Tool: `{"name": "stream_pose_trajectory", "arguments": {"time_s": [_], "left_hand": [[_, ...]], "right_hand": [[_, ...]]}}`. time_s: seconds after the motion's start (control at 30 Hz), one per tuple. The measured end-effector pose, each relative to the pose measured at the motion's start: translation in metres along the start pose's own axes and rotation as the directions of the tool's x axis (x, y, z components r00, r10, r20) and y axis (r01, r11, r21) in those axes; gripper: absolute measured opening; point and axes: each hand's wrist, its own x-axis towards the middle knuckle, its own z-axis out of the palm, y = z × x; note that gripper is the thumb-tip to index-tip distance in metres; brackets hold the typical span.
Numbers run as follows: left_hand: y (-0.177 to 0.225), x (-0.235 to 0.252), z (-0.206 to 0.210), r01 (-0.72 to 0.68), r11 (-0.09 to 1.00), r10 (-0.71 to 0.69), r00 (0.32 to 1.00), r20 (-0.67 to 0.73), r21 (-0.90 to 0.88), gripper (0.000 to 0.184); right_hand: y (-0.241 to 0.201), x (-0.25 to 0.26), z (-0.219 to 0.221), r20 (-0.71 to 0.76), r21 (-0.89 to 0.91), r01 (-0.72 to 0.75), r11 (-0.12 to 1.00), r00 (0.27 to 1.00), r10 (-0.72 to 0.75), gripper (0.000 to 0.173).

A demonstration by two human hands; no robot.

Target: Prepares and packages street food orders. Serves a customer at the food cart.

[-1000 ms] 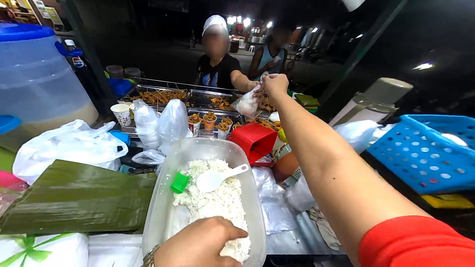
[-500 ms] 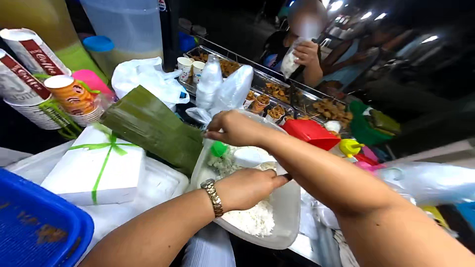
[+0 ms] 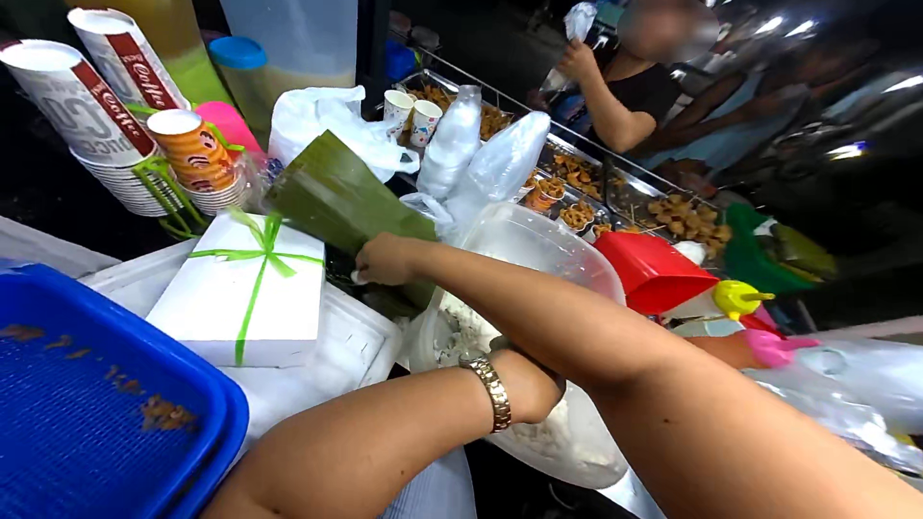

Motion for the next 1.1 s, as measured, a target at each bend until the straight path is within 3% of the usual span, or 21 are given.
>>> {"name": "stream_pose_trajectory", "arguments": {"time_s": [0.17, 0.33, 0.47, 0.53, 0.57, 0.63, 0.7, 0.73, 0.8, 0.87, 0.93, 0.97, 1.03, 1.1], "left_hand": [[0.001, 0.002, 0.001, 0.024, 1.0, -0.024, 1.0, 0.007, -0.007, 0.028], [0.004, -0.004, -0.005, 0.149, 0.972, -0.134, 0.987, 0.094, -0.179, 0.035], [0.0, 0.001, -0.001, 0.13, 0.99, -0.125, 0.988, 0.091, -0.06, 0.043], [-0.006, 0.006, 0.007, 0.082, 0.997, -0.082, 0.996, -0.019, 0.006, 0.042], [-0.009, 0.008, 0.009, 0.053, 0.998, -0.05, 0.996, -0.077, 0.042, 0.041], [-0.014, 0.016, 0.005, 0.018, 0.998, -0.009, 0.991, -0.134, 0.068, 0.042], [-0.015, 0.021, 0.004, -0.004, 0.998, 0.017, 0.974, -0.226, 0.058, 0.045], [-0.016, 0.022, 0.007, -0.04, 0.998, 0.056, 0.943, -0.328, 0.056, 0.042], [-0.022, 0.027, 0.018, -0.129, 0.985, 0.17, 0.809, -0.563, 0.112, 0.034], [-0.028, 0.031, 0.024, -0.138, 0.975, 0.22, 0.695, -0.684, 0.174, 0.031], [-0.032, 0.035, 0.025, -0.123, 0.973, 0.227, 0.641, -0.733, 0.193, 0.032], [-0.035, 0.036, 0.026, -0.128, 0.974, 0.224, 0.624, -0.749, 0.185, 0.033], [-0.04, 0.037, 0.027, -0.162, 0.975, 0.218, 0.613, -0.759, 0.149, 0.042], [-0.042, 0.033, 0.022, -0.216, 0.972, 0.216, 0.689, -0.692, 0.088, 0.067]], "right_hand": [[0.013, 0.001, -0.004, -0.045, -0.067, -0.193, 0.979, 0.981, 0.19, 0.036], [-0.011, -0.004, -0.003, -0.108, -0.024, -0.319, 0.947, 0.943, 0.315, 0.045], [-0.011, -0.015, -0.005, -0.133, 0.075, -0.221, 0.972, 0.964, 0.23, 0.053], [0.001, -0.034, -0.02, -0.311, 0.111, -0.098, 0.989, 0.942, 0.128, 0.044], [0.012, -0.049, -0.03, -0.462, 0.121, -0.025, 0.992, 0.883, 0.079, 0.039], [0.043, -0.092, -0.055, -0.731, 0.157, 0.088, 0.984, 0.68, 0.056, 0.046], [0.085, -0.152, -0.069, -0.873, 0.225, 0.125, 0.966, 0.466, 0.143, 0.059], [0.109, -0.188, -0.069, -0.89, 0.281, 0.081, 0.956, 0.395, 0.228, 0.064], [0.155, -0.265, -0.05, -0.844, 0.455, -0.052, 0.889, 0.294, 0.449, 0.071], [0.191, -0.346, -0.017, -0.707, 0.661, -0.168, 0.732, 0.19, 0.682, 0.077], [0.202, -0.426, 0.021, -0.534, 0.814, -0.248, 0.526, 0.04, 0.845, 0.081], [0.2, -0.464, 0.039, -0.464, 0.858, -0.286, 0.427, -0.071, 0.883, 0.082], [0.186, -0.53, 0.072, -0.431, 0.883, -0.353, 0.308, -0.356, 0.829, 0.088], [0.16, -0.585, 0.097, -0.501, 0.863, -0.388, 0.323, -0.58, 0.642, 0.09]]}}
